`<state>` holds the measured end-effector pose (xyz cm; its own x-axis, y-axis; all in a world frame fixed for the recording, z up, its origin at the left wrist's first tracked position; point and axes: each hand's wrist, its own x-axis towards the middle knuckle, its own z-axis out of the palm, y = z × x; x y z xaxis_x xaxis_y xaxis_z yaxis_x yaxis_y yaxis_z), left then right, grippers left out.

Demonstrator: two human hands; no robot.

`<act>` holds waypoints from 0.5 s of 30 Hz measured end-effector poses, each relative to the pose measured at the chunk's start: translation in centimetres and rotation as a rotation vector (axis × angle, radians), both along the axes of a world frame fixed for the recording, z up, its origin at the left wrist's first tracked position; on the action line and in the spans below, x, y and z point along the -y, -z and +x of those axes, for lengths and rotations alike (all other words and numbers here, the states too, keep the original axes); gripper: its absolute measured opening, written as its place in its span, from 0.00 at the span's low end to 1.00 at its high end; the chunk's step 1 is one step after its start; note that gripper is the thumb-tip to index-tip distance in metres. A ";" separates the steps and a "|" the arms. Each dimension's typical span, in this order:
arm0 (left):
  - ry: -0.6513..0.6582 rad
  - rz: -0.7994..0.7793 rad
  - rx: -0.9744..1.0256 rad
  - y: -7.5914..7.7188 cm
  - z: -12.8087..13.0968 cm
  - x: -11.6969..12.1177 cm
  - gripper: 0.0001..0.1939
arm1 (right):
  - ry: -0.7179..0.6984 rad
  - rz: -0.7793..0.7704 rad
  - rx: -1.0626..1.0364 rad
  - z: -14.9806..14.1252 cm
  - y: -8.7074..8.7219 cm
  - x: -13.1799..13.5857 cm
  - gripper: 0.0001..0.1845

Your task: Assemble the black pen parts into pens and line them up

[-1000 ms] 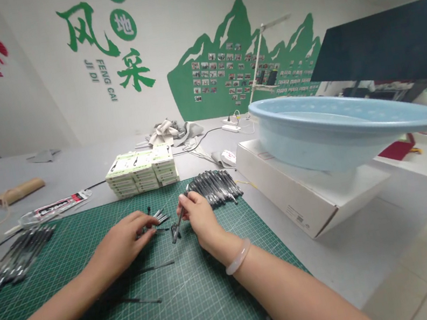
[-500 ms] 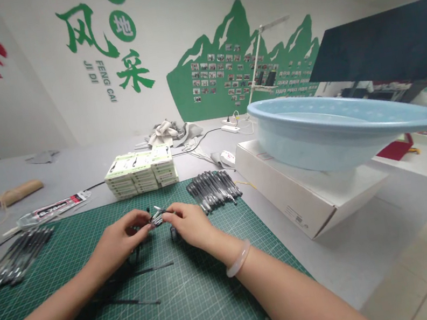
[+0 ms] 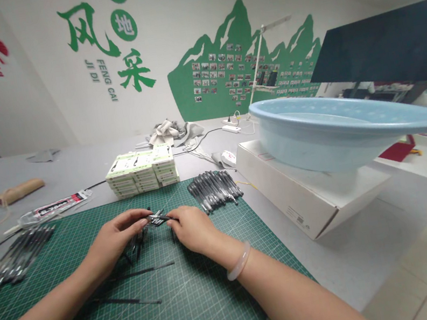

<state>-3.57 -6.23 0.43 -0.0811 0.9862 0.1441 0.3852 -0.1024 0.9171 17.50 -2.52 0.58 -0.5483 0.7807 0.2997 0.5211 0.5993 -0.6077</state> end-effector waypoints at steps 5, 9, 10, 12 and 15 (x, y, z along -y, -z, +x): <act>-0.001 -0.004 0.028 0.2 -0.4 -0.2 0.18 | 0.024 0.006 0.008 0.0 0.2 0.1 0.12; 0.026 0.005 -0.039 -0.2 -0.3 -0.1 0.16 | 0.045 0.004 0.015 0.0 0.4 0.2 0.10; 0.037 0.005 -0.062 -0.3 -0.2 0.0 0.15 | 0.048 0.005 0.016 -0.1 0.4 0.2 0.09; 0.065 0.003 -0.104 -0.7 0.1 0.1 0.15 | 0.051 0.003 0.017 -0.1 0.4 0.3 0.07; 0.095 -0.010 -0.124 -1.0 0.4 0.3 0.15 | 0.031 0.000 0.006 -0.1 0.3 0.4 0.05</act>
